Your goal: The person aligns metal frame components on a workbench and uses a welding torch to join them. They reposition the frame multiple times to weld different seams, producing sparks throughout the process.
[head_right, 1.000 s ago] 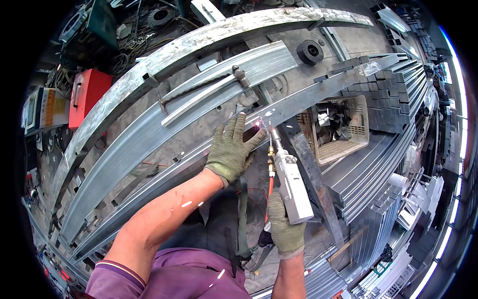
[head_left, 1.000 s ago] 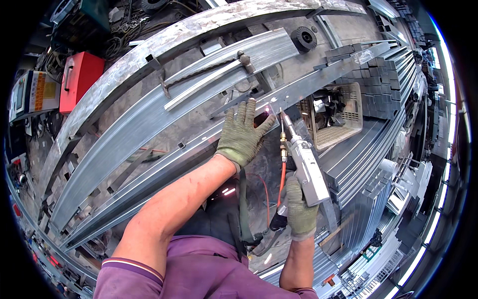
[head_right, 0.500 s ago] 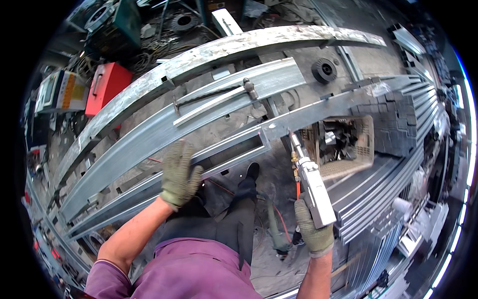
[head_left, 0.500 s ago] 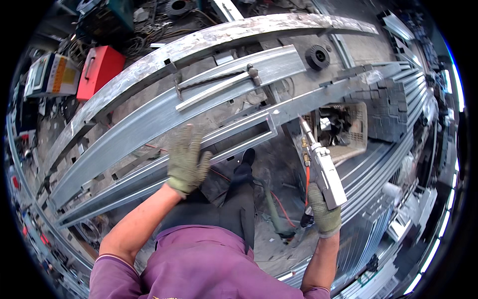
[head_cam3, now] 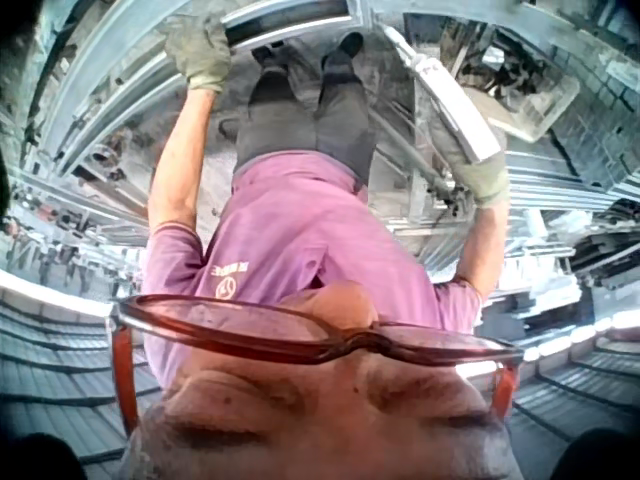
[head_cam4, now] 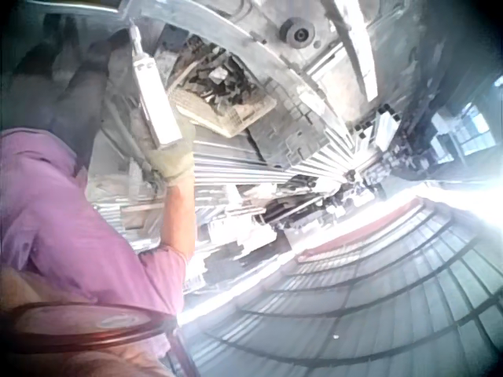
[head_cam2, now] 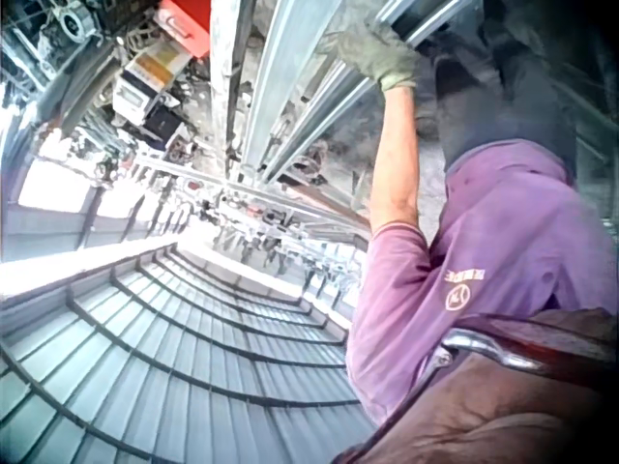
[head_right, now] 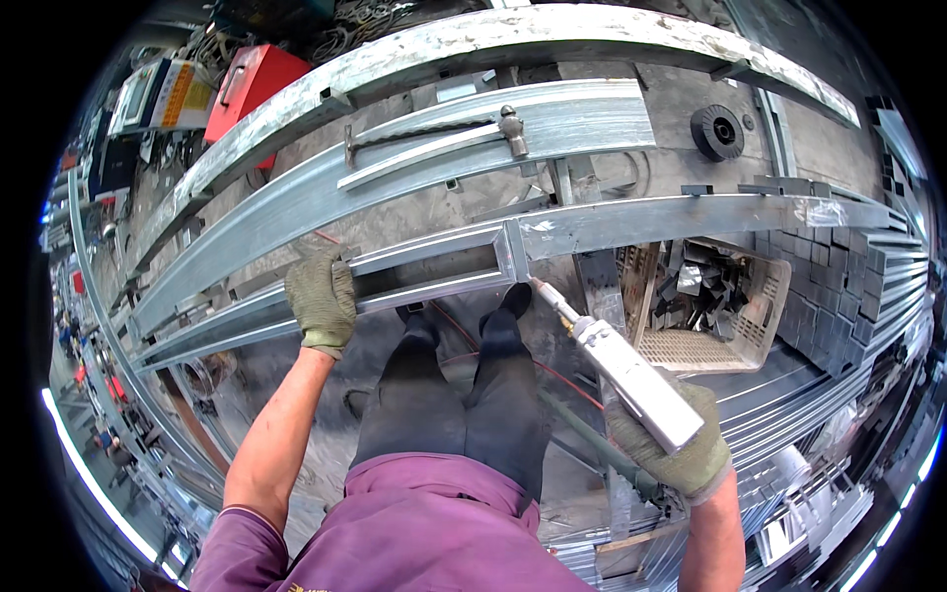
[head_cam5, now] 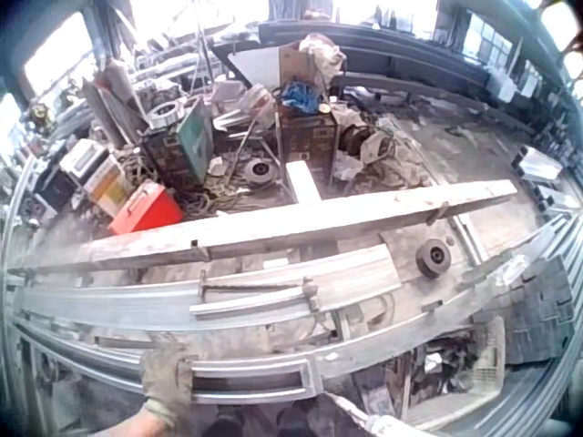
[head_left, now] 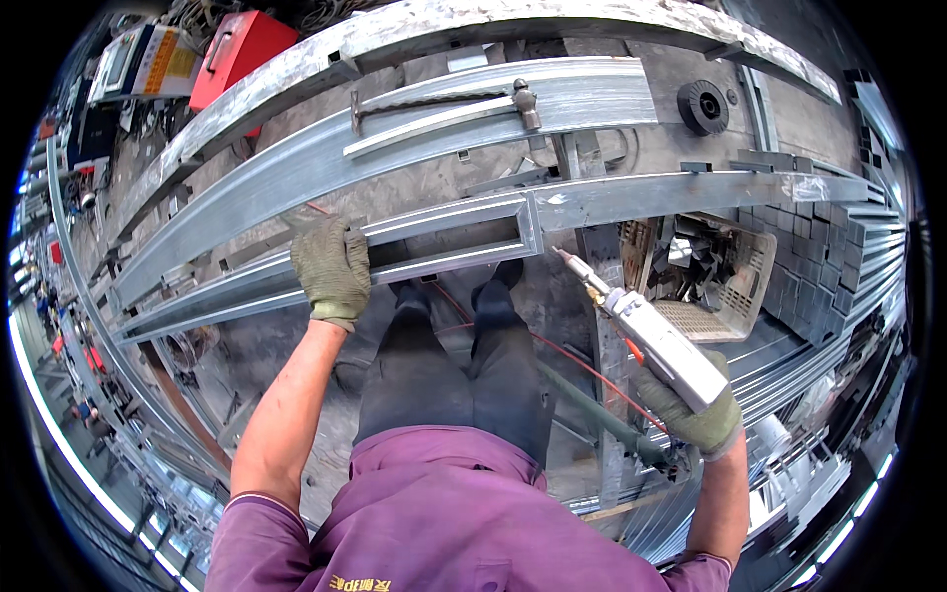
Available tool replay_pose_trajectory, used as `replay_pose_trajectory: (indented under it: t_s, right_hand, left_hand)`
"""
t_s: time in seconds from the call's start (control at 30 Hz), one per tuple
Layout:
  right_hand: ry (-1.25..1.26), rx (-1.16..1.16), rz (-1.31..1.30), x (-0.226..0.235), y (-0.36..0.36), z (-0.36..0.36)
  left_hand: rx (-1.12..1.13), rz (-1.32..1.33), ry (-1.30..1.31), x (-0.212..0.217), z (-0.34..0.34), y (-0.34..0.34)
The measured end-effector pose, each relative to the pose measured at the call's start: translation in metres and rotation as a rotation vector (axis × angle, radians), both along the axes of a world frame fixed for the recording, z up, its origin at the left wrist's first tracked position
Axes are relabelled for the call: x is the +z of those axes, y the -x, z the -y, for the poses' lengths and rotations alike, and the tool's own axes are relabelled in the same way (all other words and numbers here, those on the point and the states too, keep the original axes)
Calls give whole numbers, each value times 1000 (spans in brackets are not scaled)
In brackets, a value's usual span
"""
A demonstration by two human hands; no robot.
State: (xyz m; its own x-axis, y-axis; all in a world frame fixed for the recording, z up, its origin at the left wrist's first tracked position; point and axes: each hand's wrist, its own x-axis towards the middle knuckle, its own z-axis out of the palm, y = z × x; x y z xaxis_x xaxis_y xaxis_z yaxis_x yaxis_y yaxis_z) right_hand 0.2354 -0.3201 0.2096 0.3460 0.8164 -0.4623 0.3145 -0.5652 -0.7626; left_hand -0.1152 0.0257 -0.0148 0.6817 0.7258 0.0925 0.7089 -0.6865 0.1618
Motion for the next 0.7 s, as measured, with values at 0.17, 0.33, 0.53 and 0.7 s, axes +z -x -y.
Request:
replay_pose_trajectory:
  t_s: [0.17,0.33,0.53,0.7]
  right_hand:
    - [-155,224,131,-22,-19,-16]
    - [-43,122,3,-36,-22,-21]
    - [-17,188,-39,-43,-30,-22]
    - [15,227,-40,-48,-33,-19]
  left_hand:
    - [8,-4,-3,11,1,-10]
    - [26,-49,17,13,2,-9]
    - [49,-80,23,13,3,-8]
    - [53,-82,22,11,3,-8]
